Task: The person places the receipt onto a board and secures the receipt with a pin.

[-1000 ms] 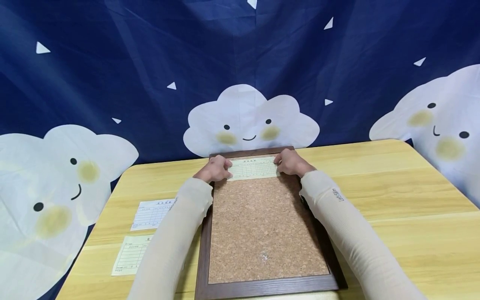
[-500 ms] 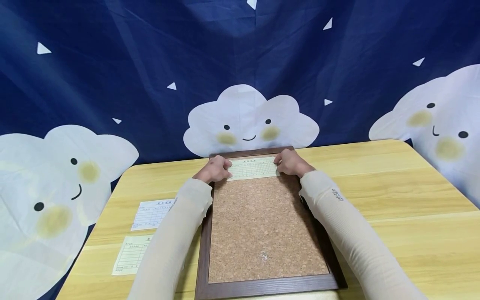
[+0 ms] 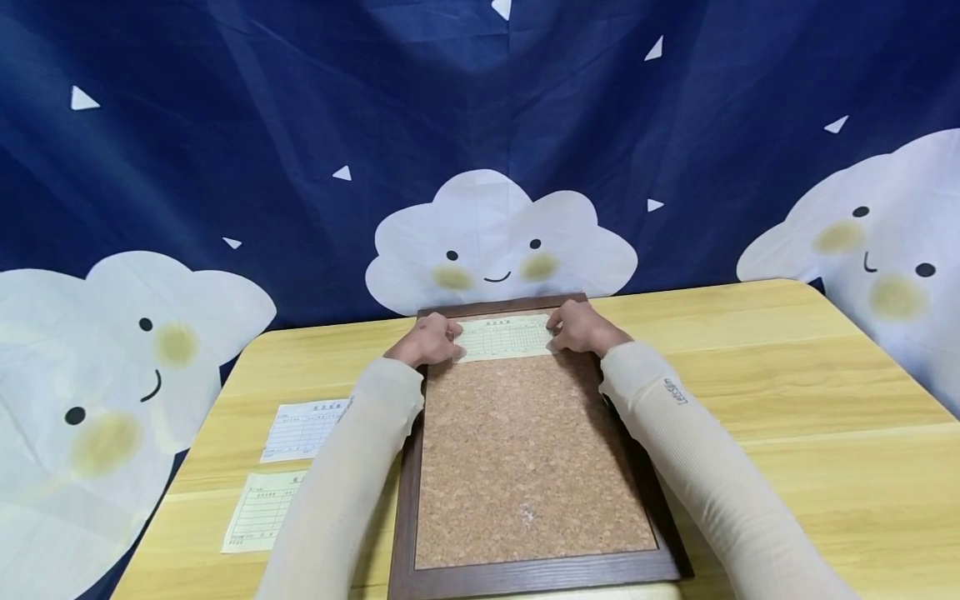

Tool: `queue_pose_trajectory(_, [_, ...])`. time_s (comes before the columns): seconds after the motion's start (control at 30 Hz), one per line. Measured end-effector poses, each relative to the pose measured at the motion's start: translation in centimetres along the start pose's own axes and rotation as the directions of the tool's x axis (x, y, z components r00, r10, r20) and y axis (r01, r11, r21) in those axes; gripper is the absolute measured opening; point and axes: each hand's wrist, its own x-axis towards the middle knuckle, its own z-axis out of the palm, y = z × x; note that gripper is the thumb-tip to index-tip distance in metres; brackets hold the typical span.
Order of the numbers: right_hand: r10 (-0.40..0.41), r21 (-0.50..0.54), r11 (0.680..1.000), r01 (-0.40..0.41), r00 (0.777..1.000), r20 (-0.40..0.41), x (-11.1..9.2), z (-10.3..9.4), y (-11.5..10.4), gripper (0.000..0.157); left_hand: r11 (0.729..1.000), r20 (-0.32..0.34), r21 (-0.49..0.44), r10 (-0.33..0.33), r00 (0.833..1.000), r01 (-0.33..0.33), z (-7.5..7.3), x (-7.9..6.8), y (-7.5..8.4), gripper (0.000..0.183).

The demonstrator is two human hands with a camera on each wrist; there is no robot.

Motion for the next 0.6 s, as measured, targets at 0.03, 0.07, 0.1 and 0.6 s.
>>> queue_pose_trajectory(0.03, [0.003, 0.005, 1.0, -0.003, 1.0, 0.002, -0.06, 0.01, -0.03, 0.042, 1.0, -0.006, -0.018, -0.013, 1.0, 0.013, 0.08, -0.1, -0.01, 0.042])
queue_pose_trajectory(0.07, [0.005, 0.006, 1.0, -0.005, 1.0, 0.003, -0.12, 0.04, -0.01, 0.042, 0.999, -0.009, -0.028, -0.018, 1.0, 0.017, 0.16, -0.16, -0.03, 0.05])
queue_pose_trajectory(0.1, [0.006, 0.007, 1.0, -0.006, 1.0, 0.004, -0.2, 0.08, 0.02, 0.042, 0.999, -0.008, -0.037, -0.019, 1.0, 0.019, 0.25, -0.22, -0.04, 0.051])
queue_pose_trajectory(0.6, [-0.1, -0.08, 0.991, 0.105, 0.993, 0.066, -0.37, -0.1, 0.38, 0.046, 0.998, 0.006, -0.066, 0.012, 1.0, -0.012, 0.35, -0.27, -0.21, 0.062])
